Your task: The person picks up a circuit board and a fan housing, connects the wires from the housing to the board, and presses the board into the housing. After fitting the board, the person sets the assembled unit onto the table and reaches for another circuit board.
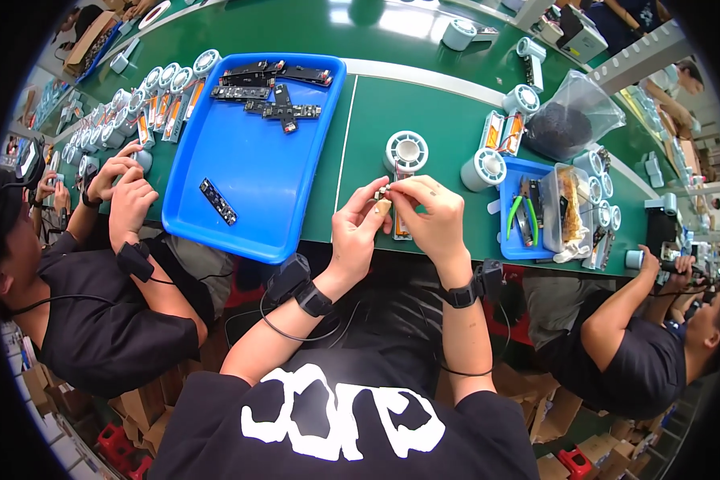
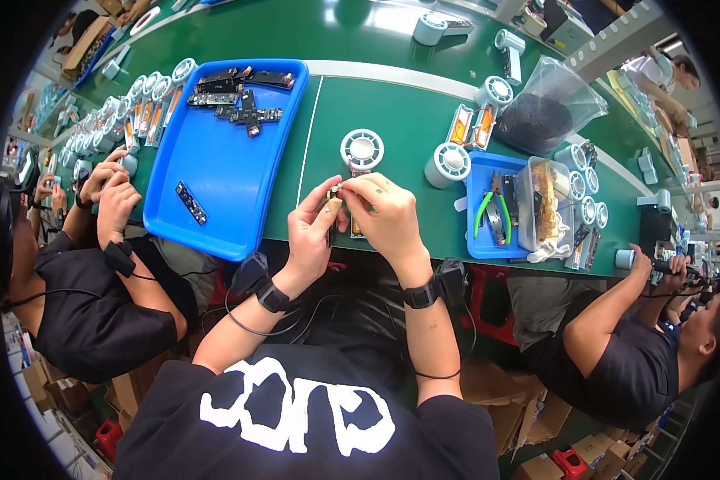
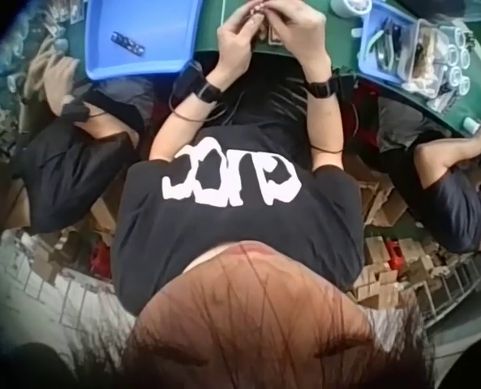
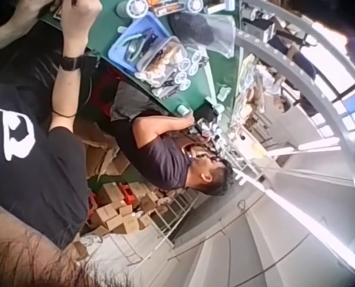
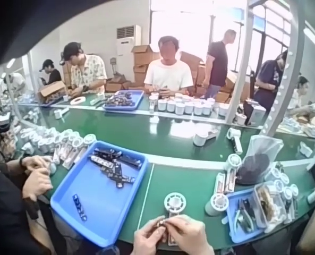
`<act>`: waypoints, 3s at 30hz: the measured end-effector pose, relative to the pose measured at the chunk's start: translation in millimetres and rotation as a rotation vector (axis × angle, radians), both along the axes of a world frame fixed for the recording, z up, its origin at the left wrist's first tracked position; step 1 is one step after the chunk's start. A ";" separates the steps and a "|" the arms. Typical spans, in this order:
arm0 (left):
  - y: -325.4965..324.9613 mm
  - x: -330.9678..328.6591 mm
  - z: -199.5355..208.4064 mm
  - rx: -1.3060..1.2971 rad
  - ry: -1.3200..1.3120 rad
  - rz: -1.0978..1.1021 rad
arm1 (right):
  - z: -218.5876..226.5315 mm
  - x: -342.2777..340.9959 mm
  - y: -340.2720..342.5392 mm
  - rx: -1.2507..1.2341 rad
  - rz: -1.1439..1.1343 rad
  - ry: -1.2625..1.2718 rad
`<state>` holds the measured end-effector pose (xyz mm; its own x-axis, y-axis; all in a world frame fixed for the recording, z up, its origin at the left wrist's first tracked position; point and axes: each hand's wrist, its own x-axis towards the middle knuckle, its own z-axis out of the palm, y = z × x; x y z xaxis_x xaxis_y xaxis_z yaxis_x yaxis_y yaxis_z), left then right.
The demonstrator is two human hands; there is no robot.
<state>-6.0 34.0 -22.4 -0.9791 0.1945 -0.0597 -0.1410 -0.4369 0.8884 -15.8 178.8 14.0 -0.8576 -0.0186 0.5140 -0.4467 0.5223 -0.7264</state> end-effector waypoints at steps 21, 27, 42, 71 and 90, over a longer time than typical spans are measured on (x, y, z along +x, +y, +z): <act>6.9 -5.1 1.3 -0.133 0.070 0.068 | 3.6 -10.1 1.4 0.055 0.077 -0.070; 1.7 -4.3 4.2 -0.099 0.010 0.022 | -2.5 -10.8 -3.7 0.159 0.014 -0.030; 9.8 -5.9 0.4 -0.197 0.163 0.070 | -1.6 -9.6 4.5 0.151 0.020 -0.083; 4.0 -2.6 6.4 -0.356 0.393 0.115 | -9.7 -37.4 43.4 0.069 0.272 -0.268; -1.2 -3.8 12.2 -0.417 0.356 0.073 | -6.3 -12.1 22.2 -0.015 0.054 -0.204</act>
